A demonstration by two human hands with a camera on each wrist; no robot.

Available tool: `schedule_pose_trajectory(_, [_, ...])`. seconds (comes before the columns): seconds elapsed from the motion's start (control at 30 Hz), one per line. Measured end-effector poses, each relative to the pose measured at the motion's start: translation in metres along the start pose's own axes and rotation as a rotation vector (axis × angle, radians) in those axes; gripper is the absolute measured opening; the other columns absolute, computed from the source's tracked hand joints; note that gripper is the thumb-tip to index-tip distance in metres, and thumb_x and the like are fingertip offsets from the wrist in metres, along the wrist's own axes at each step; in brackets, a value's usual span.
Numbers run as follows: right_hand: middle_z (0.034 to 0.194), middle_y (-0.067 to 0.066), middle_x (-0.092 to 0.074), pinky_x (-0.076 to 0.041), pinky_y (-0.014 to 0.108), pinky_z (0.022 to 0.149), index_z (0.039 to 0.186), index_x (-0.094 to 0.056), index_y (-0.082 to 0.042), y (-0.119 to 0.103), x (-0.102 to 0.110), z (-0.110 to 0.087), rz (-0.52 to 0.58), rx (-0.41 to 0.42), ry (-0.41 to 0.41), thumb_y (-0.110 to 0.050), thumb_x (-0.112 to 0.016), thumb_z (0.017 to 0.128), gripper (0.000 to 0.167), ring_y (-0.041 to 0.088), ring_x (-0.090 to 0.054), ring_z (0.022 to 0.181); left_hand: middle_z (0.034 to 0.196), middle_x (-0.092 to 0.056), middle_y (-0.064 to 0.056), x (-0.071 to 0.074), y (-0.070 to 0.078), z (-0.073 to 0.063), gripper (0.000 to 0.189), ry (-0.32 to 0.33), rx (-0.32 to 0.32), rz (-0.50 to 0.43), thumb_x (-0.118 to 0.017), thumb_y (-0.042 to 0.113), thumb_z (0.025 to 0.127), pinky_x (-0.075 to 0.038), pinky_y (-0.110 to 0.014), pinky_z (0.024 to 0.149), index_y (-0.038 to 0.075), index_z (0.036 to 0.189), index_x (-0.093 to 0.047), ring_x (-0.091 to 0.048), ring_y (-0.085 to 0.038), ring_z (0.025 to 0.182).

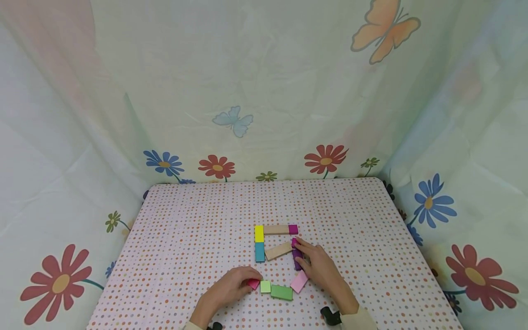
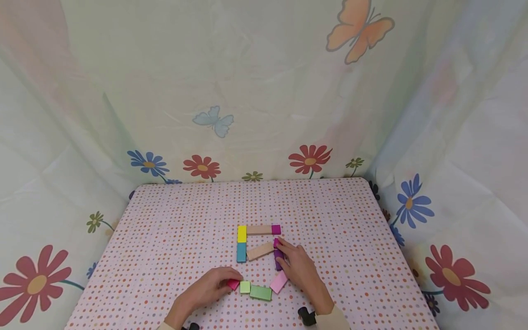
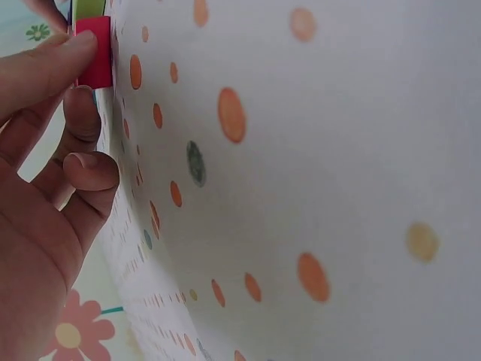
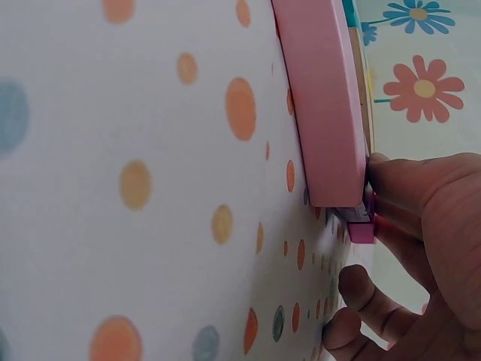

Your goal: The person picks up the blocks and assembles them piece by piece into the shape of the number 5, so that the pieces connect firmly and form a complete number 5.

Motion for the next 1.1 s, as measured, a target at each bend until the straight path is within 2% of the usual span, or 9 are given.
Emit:
schedule_pose_trajectory(0.53, [0.165,0.010,-0.050,-0.030,0.067,0.126,0.150,-0.060,-0.008,0.000,0.001,0.000,0.019,0.005,-0.003,-0.025,-0.070,0.103,0.050,0.037,-0.052,0.149,0.136,-0.073,0.009,0.001,0.003,0.001,0.039,0.017,-0.024,0.023,-0.066,0.003,0.101,-0.055,-0.033,0.110,0.022,0.135,-0.072,-0.066,-0.012,0.129])
schedule_pose_trajectory(0.73, [0.165,0.010,-0.050,-0.030,0.067,0.126,0.149,-0.061,-0.009,0.001,0.000,0.000,0.016,0.004,-0.005,-0.025,-0.070,0.103,0.049,0.037,-0.052,0.149,0.138,-0.072,0.009,0.003,0.002,0.000,0.043,0.044,-0.003,-0.017,-0.066,0.001,0.101,-0.056,-0.031,0.109,0.023,0.137,-0.070,-0.065,-0.009,0.130])
schedule_pose_trajectory(0.8, [0.165,0.010,-0.050,-0.031,0.067,0.126,0.149,-0.061,-0.009,0.001,0.000,0.001,0.013,0.002,-0.008,-0.024,-0.069,0.103,0.049,0.037,-0.052,0.149,0.139,-0.071,0.009,0.005,0.002,-0.001,0.043,0.060,0.002,-0.031,-0.067,0.002,0.101,-0.057,-0.028,0.103,0.023,0.138,-0.070,-0.065,-0.005,0.123])
schedule_pose_trajectory(0.87, [0.165,0.010,-0.050,-0.031,0.067,0.126,0.149,-0.061,-0.009,0.001,0.000,0.001,0.010,0.004,-0.009,-0.024,-0.069,0.103,0.049,0.037,-0.052,0.149,0.141,-0.069,0.008,0.007,0.003,-0.002,0.042,0.079,0.001,-0.035,-0.069,0.005,0.101,-0.057,-0.022,0.092,0.023,0.139,-0.069,-0.064,-0.001,0.108])
schedule_pose_trajectory(1.0, [0.164,0.010,-0.050,-0.032,0.067,0.125,0.149,-0.061,-0.008,-0.001,0.001,0.000,-0.003,0.012,-0.005,-0.024,-0.070,0.103,0.049,0.037,-0.053,0.148,0.140,-0.068,0.004,0.012,0.004,-0.005,0.038,0.129,-0.016,-0.038,-0.070,0.014,0.102,-0.050,-0.016,0.072,0.019,0.139,-0.069,-0.053,0.004,0.082])
schedule_pose_trajectory(1.03, [0.164,0.009,-0.051,-0.039,0.065,0.122,0.148,-0.062,-0.009,-0.001,0.001,0.000,-0.013,0.013,0.001,-0.025,-0.071,0.103,0.049,0.037,-0.058,0.143,0.139,-0.068,0.003,0.013,0.004,-0.006,0.037,0.144,-0.014,-0.036,-0.070,0.015,0.102,-0.049,-0.016,0.070,0.019,0.139,-0.069,-0.051,0.005,0.080])
schedule_pose_trajectory(1.1, [0.163,0.006,-0.053,-0.054,0.049,0.108,0.147,-0.063,-0.011,-0.002,0.002,0.000,-0.040,0.010,0.011,-0.026,-0.072,0.102,0.048,0.031,-0.066,0.124,0.135,-0.070,0.003,0.014,0.005,-0.006,0.035,0.173,-0.012,-0.030,-0.069,0.018,0.103,-0.048,-0.015,0.068,0.018,0.138,-0.070,-0.050,0.006,0.077])
Point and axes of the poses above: each hand's wrist, its own z-axis towards the middle knuckle, its own x-axis out of the back of the hand, y = z × x, the point moved 7 cm from there along z, towards the middle knuckle
